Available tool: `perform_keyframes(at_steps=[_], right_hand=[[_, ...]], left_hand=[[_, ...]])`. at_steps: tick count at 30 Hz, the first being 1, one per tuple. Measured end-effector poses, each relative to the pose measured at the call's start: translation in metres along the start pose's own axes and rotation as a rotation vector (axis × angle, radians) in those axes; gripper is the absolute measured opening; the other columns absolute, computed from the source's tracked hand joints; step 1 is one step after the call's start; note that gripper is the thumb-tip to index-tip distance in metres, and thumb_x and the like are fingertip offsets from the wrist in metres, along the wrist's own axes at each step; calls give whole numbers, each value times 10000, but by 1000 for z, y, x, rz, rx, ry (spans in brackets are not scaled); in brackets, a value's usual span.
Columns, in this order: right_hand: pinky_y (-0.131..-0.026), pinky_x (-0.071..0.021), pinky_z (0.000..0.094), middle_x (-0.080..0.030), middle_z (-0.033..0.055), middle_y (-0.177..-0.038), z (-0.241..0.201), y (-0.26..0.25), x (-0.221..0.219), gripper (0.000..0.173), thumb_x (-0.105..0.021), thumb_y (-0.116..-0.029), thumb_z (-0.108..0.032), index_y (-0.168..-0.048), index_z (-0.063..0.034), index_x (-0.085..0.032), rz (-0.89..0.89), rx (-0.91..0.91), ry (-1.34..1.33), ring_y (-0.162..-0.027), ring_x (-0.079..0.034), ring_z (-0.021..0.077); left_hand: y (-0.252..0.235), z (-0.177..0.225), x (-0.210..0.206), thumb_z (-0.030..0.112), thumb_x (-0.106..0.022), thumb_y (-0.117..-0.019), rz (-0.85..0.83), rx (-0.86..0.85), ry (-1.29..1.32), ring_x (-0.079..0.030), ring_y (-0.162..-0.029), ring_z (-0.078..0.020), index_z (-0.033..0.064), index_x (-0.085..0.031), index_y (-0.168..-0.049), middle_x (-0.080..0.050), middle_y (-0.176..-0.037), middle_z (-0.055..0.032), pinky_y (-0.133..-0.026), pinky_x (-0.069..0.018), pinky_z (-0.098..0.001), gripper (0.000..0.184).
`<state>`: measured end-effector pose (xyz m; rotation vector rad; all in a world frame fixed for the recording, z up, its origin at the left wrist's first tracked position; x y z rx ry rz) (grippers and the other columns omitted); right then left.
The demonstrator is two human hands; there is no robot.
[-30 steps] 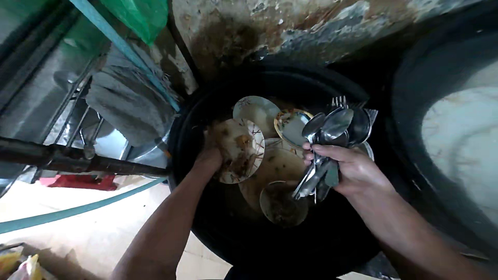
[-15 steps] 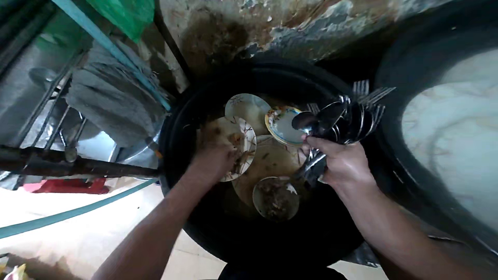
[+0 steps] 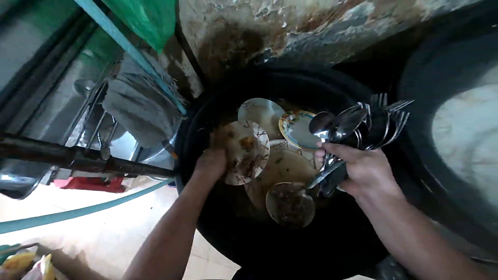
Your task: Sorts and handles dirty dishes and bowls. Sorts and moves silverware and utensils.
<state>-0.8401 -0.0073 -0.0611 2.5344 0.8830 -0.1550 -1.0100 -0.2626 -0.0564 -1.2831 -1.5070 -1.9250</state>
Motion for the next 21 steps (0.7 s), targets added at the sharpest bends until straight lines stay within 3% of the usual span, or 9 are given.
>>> perform_keyframes(at_steps=[2,4,6,9,13,16,18,21], right_hand=[[-578,-588,254,-700,71,-837,2,0,-1,148,-572,-961,59,-1062,-36,-624,0,-50,-12,-629,-663,123],[-574,-590,263,-700,79,-847,3,-1,-2,156,-576,-958,61,-1072,-36,-621,4,-69,-12,-628,-664,128],[-571,-589,261,-702,79,-846,4,-2,-2,168,-577,-948,72,-1066,-37,-624,-11,-63,-5,-625,-663,128],[-564,-585,259,-701,86,-834,7,-2,-2,151,-579,-941,78,-1036,-27,-634,-19,-69,-13,-611,-654,129],[-560,-589,260,-702,82,-782,5,-3,-3,124,-594,-934,74,-1002,-15,-648,-25,-43,10,-595,-657,131],[-577,-592,268,-704,94,-820,11,-6,-4,120,-586,-943,62,-1009,-14,-651,-78,-79,-7,-622,-663,141],[-590,-604,284,-710,100,-831,15,-4,-5,110,-574,-961,48,-1009,-11,-654,-91,-148,-44,-632,-675,148],[-592,-607,291,-720,118,-846,19,-1,-8,120,-551,-970,34,-1002,1,-663,-120,-238,-103,-641,-686,164]], left_hand=[[-10,-24,-6,233,-558,-1034,-93,184,-57,-638,-1168,-422,-10,-654,-1244,-650,-1264,-234,-944,-532,-610,335],[-13,-25,-11,255,-552,-1035,-143,229,-78,-644,-1163,-422,-16,-666,-1219,-660,-1252,-233,-926,-536,-614,347],[-21,-18,-10,258,-538,-1042,-107,216,-46,-646,-1168,-409,5,-662,-1238,-657,-1268,-220,-933,-536,-604,344],[-47,-15,4,249,-520,-1056,5,231,43,-625,-1207,-419,28,-580,-1377,-606,-1362,-222,-949,-534,-609,394],[-79,-12,11,328,-557,-1040,55,329,115,-591,-1245,-442,-35,-561,-1370,-571,-1388,-263,-969,-510,-620,490],[-91,4,8,331,-587,-1016,12,281,75,-597,-1229,-428,-12,-617,-1313,-596,-1349,-258,-951,-511,-619,455],[-98,8,12,349,-593,-1019,-64,194,77,-586,-1256,-424,40,-609,-1364,-610,-1358,-236,-992,-474,-648,463],[-95,-4,34,435,-585,-1020,-58,200,181,-620,-1198,-422,-12,-679,-1214,-652,-1262,-253,-982,-472,-662,496]])
Point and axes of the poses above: each hand's wrist, its own y-axis away from the middle knuckle, its own x-axis out of the back of the hand, z = x × y, the point moved 8 cm from there along -y, towards the middle knuckle
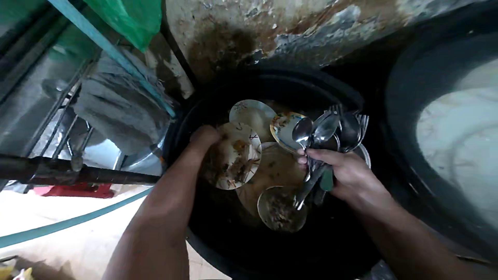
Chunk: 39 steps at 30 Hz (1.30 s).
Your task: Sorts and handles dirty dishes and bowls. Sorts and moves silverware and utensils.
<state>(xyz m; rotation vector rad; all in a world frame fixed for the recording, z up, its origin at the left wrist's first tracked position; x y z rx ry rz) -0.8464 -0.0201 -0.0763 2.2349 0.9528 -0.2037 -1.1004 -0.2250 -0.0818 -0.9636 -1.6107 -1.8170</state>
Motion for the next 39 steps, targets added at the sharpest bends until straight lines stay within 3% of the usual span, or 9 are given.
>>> perform_keyframes(at_steps=[3,7,12,17,21,28,33,36,39], right_hand=[[-624,-619,322,-715,128,-871,4,-3,0,122,-544,-978,0,-1025,6,-656,-36,-57,-50,-680,-698,188],[-640,-625,337,-707,136,-884,7,-5,-4,142,-518,-973,-13,-1030,-4,-648,-99,-80,-105,-692,-700,193],[-643,-629,341,-723,141,-926,9,-4,-5,147,-517,-972,-23,-1048,-14,-642,-83,-115,-114,-717,-715,201],[-608,-616,309,-726,111,-934,9,4,-8,165,-490,-1015,-63,-1089,-32,-634,-51,-174,-49,-700,-707,172],[-527,-561,202,-694,8,-730,8,11,-6,240,-469,-1005,-92,-880,-114,-673,-71,-188,-58,-611,-654,41],[-533,-565,210,-700,24,-750,3,6,2,229,-473,-995,-92,-888,-82,-674,0,-97,-31,-623,-661,48],[-620,-601,225,-733,40,-867,6,3,-10,171,-681,-845,-226,-977,-123,-720,-294,-73,-58,-725,-702,65],[-574,-580,219,-668,0,-781,7,-1,-16,405,-857,-750,-352,-1070,-154,-707,-451,-77,-38,-626,-650,57],[-582,-580,248,-656,-7,-764,4,1,-13,442,-832,-763,-318,-1155,-183,-681,-483,-38,-86,-609,-640,81]], left_hand=[[4,-18,22,330,-608,-1011,27,47,277,-629,-980,-339,-38,-653,-1200,-656,-1111,-220,-871,-507,-541,417],[5,-32,22,233,-577,-1043,-23,-74,638,-621,-961,-261,-8,-604,-1292,-649,-1112,-164,-845,-527,-457,348],[52,-5,62,170,-543,-1050,237,-319,642,-668,-1023,-227,79,-663,-1262,-677,-1185,-121,-890,-559,-452,260],[194,64,58,85,-686,-940,831,-1093,317,-658,-1143,-255,72,-779,-1076,-695,-1165,-152,-982,-559,-399,165],[235,115,-21,141,-697,-944,786,-1508,165,-600,-1291,-280,143,-778,-1051,-727,-1198,-71,-1169,-406,-513,135],[206,120,-66,81,-607,-994,670,-1294,-7,-531,-1386,-208,122,-715,-1270,-678,-1341,-32,-1255,-275,-484,299],[230,116,-71,115,-602,-1001,561,-1257,-76,-462,-1451,-232,98,-662,-1353,-610,-1451,-50,-1247,-225,-590,357],[261,101,-70,100,-606,-1005,622,-1337,57,-526,-1399,-231,96,-688,-1297,-639,-1411,-55,-1224,-302,-578,303],[267,71,-74,89,-621,-993,565,-1275,75,-525,-1399,-236,144,-674,-1315,-628,-1423,-39,-1211,-332,-575,331]])
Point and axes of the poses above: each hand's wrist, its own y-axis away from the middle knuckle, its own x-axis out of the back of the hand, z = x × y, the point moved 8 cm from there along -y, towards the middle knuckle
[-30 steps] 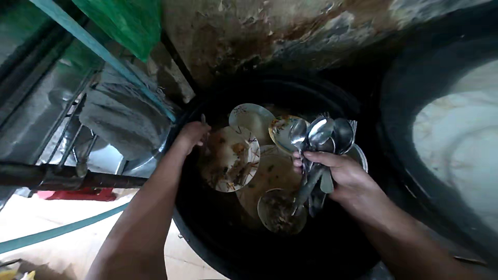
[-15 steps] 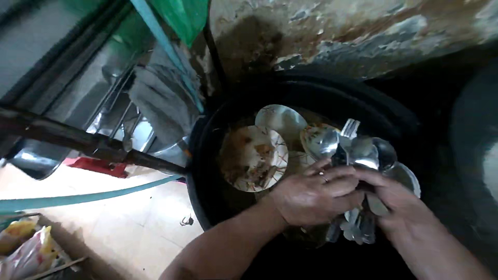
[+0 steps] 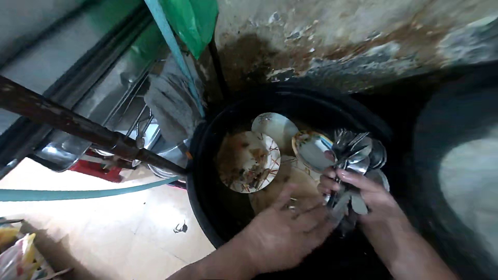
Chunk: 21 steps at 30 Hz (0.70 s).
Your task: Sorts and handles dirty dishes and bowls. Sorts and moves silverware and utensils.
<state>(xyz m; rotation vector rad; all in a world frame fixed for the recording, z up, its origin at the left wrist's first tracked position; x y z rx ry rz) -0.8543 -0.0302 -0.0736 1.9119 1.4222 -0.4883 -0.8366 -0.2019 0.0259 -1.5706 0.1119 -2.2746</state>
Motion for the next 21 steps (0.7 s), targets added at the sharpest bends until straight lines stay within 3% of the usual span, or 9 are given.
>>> perform_keyframes(at_steps=[3,4,6,8,11,13,15,18,21], right_hand=[[-614,-612,275,-679,47,-754,-16,23,-7,223,-769,-778,-211,-961,-94,-716,73,38,-117,-626,-676,122],[-627,-614,282,-671,42,-756,-26,33,-7,241,-796,-774,-230,-959,-96,-718,66,59,-125,-638,-677,125],[-618,-610,279,-678,18,-796,-61,62,0,358,-793,-783,-261,-1112,-152,-702,80,135,-62,-653,-675,109],[-615,-611,266,-689,1,-844,-110,94,19,382,-720,-818,-226,-1191,-159,-666,152,230,42,-665,-678,89],[-651,-625,292,-708,7,-868,-180,138,69,224,-566,-871,-116,-1077,-125,-654,367,319,340,-697,-697,117],[-618,-612,281,-688,43,-859,-205,162,109,220,-511,-922,28,-1114,-36,-596,595,326,606,-660,-677,119],[-590,-570,331,-645,104,-899,-202,183,150,324,-648,-936,34,-1246,-12,-566,884,208,959,-643,-618,144],[-845,-501,686,-620,361,-1147,-165,198,207,488,-705,-947,-79,-1368,67,-506,1043,-205,1322,-993,-635,496],[-992,-445,682,-595,393,-1241,-134,190,242,397,-588,-1039,-141,-1312,141,-525,917,-538,1511,-1197,-581,535]], left_hand=[[37,-29,2,14,-630,-945,-105,215,-33,-572,-1351,-279,150,-689,-1307,-658,-1380,-57,-1150,-406,-598,391],[52,-40,2,9,-615,-948,-135,295,-48,-587,-1335,-285,145,-702,-1292,-671,-1362,-68,-1137,-423,-595,380],[80,-58,-2,4,-581,-957,-202,435,-39,-601,-1316,-292,126,-729,-1252,-682,-1340,-90,-1129,-440,-564,351],[99,-70,-6,36,-515,-998,-282,581,-5,-572,-1348,-281,111,-725,-1270,-657,-1381,-94,-1158,-423,-496,351],[100,-72,-3,51,-500,-1004,-228,642,-18,-577,-1341,-260,122,-731,-1265,-660,-1376,-81,-1149,-442,-454,355],[97,-71,-4,65,-512,-1004,-220,632,-66,-601,-1313,-259,129,-741,-1247,-676,-1353,-73,-1131,-457,-459,341],[97,-72,-5,85,-514,-1005,-242,651,-77,-606,-1308,-260,133,-742,-1250,-675,-1359,-72,-1128,-459,-465,339],[97,-75,-7,124,-465,-1039,-369,741,-45,-556,-1365,-252,142,-698,-1328,-624,-1434,-67,-1165,-412,-459,372],[96,-75,-7,149,-445,-1055,-416,784,-64,-551,-1372,-250,141,-687,-1343,-620,-1440,-62,-1173,-399,-460,377]])
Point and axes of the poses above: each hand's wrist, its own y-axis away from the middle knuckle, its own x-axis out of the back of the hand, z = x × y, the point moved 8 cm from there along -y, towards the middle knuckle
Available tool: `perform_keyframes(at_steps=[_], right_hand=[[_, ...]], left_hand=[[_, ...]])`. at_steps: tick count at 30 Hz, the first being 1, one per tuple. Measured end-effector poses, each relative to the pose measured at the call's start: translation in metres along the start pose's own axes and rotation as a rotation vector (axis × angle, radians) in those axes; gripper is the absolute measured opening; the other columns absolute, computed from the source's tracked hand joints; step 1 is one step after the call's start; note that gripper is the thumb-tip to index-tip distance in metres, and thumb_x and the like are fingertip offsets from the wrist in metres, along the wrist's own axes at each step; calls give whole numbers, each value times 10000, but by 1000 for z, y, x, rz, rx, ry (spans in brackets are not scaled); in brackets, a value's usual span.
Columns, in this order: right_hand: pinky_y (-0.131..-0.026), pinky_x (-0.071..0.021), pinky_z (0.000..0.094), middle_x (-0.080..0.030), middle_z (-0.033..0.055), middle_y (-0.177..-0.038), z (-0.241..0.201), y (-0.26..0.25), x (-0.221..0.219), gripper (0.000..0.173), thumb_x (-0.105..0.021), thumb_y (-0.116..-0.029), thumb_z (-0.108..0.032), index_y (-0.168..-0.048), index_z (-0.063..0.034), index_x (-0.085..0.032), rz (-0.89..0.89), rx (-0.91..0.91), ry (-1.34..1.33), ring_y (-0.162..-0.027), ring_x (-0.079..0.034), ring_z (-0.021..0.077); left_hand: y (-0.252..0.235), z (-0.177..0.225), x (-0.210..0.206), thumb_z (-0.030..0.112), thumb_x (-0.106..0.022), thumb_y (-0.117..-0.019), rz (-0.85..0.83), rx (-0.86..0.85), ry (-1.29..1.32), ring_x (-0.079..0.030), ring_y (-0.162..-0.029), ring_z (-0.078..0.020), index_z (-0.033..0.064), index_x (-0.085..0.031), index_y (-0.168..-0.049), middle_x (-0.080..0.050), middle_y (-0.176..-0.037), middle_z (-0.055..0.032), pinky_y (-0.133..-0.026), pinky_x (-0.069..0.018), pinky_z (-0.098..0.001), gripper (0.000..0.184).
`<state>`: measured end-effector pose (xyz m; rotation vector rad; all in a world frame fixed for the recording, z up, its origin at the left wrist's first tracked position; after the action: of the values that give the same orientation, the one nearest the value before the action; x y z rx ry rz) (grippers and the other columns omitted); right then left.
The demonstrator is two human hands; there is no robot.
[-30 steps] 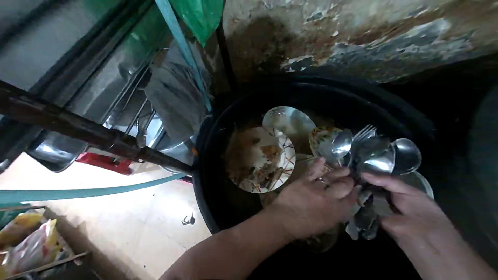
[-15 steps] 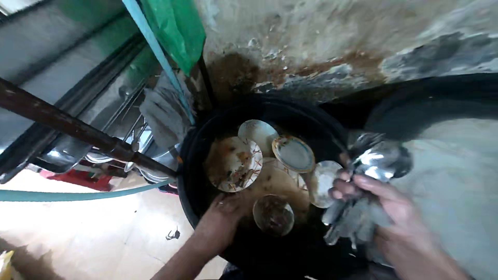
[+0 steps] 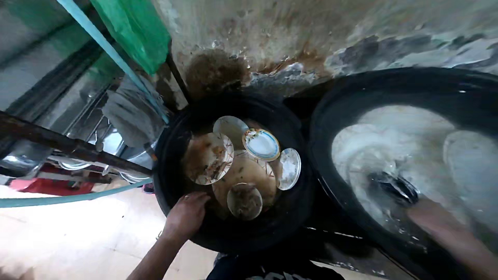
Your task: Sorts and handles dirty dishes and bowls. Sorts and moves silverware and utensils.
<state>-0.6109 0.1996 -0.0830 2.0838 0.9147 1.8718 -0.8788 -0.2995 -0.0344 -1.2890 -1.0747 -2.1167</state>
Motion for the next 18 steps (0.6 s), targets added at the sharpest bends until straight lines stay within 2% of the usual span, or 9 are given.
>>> perform_keyframes(at_steps=[3,5,6,8,10,12,14,16,18], right_hand=[[-1031,-417,674,-599,377,-1260,2,-16,-9,381,-630,-1018,-134,-1275,142,-573,-65,98,27,-1226,-564,524],[-1052,-406,660,-562,393,-1308,7,-16,-9,425,-629,-1013,-88,-1348,148,-516,-117,156,-87,-1249,-544,525],[-1052,-427,613,-557,384,-1312,7,-12,-11,414,-592,-1027,-70,-1365,149,-492,-178,172,-115,-1237,-557,491],[-1041,-435,477,-583,337,-1285,-5,7,-9,329,-522,-1054,-48,-1320,145,-532,-298,71,-39,-1180,-588,387],[-1010,-439,498,-597,338,-1247,-7,18,-7,293,-530,-1052,-44,-1265,153,-571,-363,19,37,-1134,-592,391],[-1107,-373,518,-545,363,-1355,-16,36,-4,329,-494,-1061,-23,-1332,159,-532,-405,56,84,-1281,-531,438],[-1124,-369,442,-542,338,-1378,-38,59,-2,336,-466,-1060,11,-1361,157,-506,-474,164,230,-1313,-521,392],[-1104,-368,363,-567,283,-1362,-61,81,0,317,-493,-1045,23,-1341,133,-526,-534,218,435,-1296,-532,317],[-1126,-367,421,-575,307,-1350,-54,59,-11,360,-567,-1024,-8,-1350,139,-525,-486,324,399,-1304,-537,368]], left_hand=[[-3,0,-3,183,-418,-1072,-105,65,-33,-518,-1401,-229,170,-655,-1388,-595,-1471,-46,-1193,-373,-447,395],[-8,4,-6,202,-412,-1085,-179,101,-21,-548,-1368,-255,165,-641,-1398,-602,-1451,-82,-1158,-415,-456,389],[-13,7,-7,215,-414,-1093,-204,122,26,-574,-1335,-266,153,-640,-1395,-609,-1432,-104,-1134,-440,-459,382],[-27,16,-12,224,-444,-1095,-228,169,175,-596,-1301,-273,106,-637,-1387,-619,-1405,-138,-1121,-452,-452,370],[-43,29,-23,246,-463,-1097,-298,221,302,-578,-1316,-303,63,-579,-1432,-597,-1416,-181,-1131,-436,-478,400],[-55,43,-35,247,-503,-1083,-378,232,347,-562,-1322,-351,61,-497,-1496,-575,-1426,-219,-1121,-426,-528,453],[-63,50,-47,217,-560,-1053,-425,245,372,-563,-1303,-369,57,-466,-1513,-560,-1424,-240,-1097,-439,-549,496],[-67,52,-55,205,-558,-1053,-431,288,396,-618,-1205,-360,58,-481,-1494,-577,-1380,-245,-1015,-502,-530,471],[-70,44,-65,180,-562,-1050,-400,333,471,-662,-1085,-339,65,-513,-1460,-610,-1309,-237,-927,-548,-504,428]])
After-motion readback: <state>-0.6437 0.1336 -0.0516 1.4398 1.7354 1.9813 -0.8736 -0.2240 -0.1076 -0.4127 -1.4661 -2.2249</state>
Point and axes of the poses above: each hand's wrist, its own y-axis away from the middle knuckle, its own x-axis out of the back of the hand, z = x × y, the point moved 8 cm from there along -y, towards the middle knuckle
